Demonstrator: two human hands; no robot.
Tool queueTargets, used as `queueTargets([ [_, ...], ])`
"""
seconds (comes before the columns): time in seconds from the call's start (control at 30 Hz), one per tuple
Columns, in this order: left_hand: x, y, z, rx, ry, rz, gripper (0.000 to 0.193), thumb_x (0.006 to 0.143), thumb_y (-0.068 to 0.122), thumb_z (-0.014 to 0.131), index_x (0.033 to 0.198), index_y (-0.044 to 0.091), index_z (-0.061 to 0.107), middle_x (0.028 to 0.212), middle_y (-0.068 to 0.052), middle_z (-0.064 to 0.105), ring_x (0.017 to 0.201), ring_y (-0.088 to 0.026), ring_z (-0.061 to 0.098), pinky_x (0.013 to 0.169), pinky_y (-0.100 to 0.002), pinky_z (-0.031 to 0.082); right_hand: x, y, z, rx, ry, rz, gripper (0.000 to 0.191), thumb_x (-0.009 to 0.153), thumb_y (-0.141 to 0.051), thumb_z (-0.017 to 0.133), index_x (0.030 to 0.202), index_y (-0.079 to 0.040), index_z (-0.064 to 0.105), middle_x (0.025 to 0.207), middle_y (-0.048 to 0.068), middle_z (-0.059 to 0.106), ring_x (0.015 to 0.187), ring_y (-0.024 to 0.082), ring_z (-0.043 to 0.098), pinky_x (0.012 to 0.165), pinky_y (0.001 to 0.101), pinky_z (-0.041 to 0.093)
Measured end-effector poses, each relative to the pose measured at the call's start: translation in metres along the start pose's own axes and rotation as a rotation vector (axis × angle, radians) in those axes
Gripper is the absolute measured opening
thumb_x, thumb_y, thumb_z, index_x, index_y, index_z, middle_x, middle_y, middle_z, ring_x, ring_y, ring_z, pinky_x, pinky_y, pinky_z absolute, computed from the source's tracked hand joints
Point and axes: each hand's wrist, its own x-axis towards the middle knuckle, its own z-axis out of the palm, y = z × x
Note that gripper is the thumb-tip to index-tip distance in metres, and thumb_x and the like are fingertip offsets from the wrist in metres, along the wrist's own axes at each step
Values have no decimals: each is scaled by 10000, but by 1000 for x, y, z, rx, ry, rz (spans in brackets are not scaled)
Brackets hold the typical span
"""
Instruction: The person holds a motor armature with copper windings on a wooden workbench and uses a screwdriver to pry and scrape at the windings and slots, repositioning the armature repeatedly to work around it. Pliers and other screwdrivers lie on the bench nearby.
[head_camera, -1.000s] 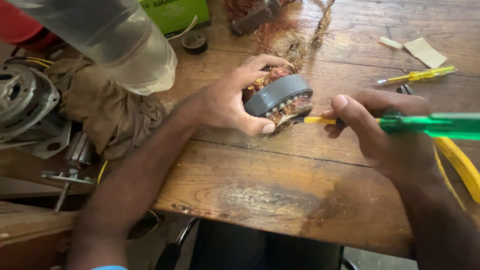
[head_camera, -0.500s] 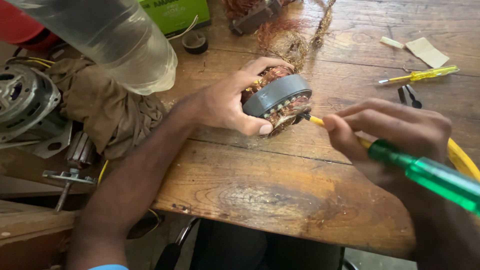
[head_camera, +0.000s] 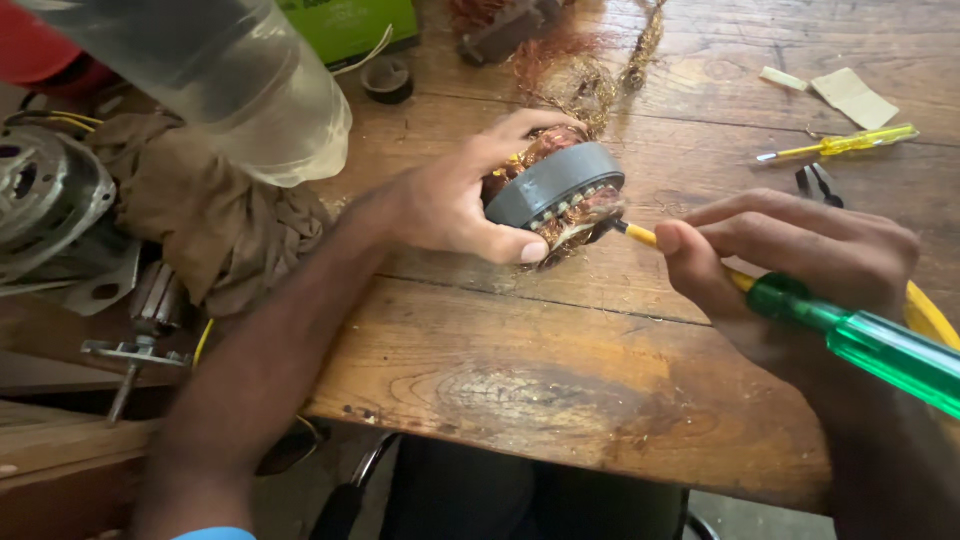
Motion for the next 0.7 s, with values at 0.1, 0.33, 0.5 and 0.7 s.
queueTargets([
  [0.1,-4,-3,0,-117,-26,-237,1089,747,529,784,1596,9,344,1538,-223,513,1444,-327,529,1223,-453,448,2,-1,0,31,28,-9,177,955,-86,755,792,-22,729,779,123,741,655,186,738,520,257,564],
  [0.33,-5,-12,4,232,-6,-173,1131,809,670,745,1604,-18,329,1586,-269,379,1508,-422,402,1210,-562,426,0,8,6,-46,-34,-141,145,940,-160,793,856,-53,745,859,113,767,759,209,761,629,283,607],
  [0.5,-6,-4,5,196,-17,-289,1147,744,679,718,1591,11,327,1534,-250,379,1468,-423,398,1127,-567,440,8,10,1,-77,-60,-158,155,942,-169,749,839,-54,763,797,102,765,693,205,760,564,281,542],
  [0.7,-3,6,0,28,-34,-244,1130,740,574,781,1638,64,324,1552,-237,421,1473,-390,434,1185,-535,427,5,-3,-10,-142,-56,7,222,980,-162,752,816,-12,747,752,141,737,612,201,716,526,292,560],
])
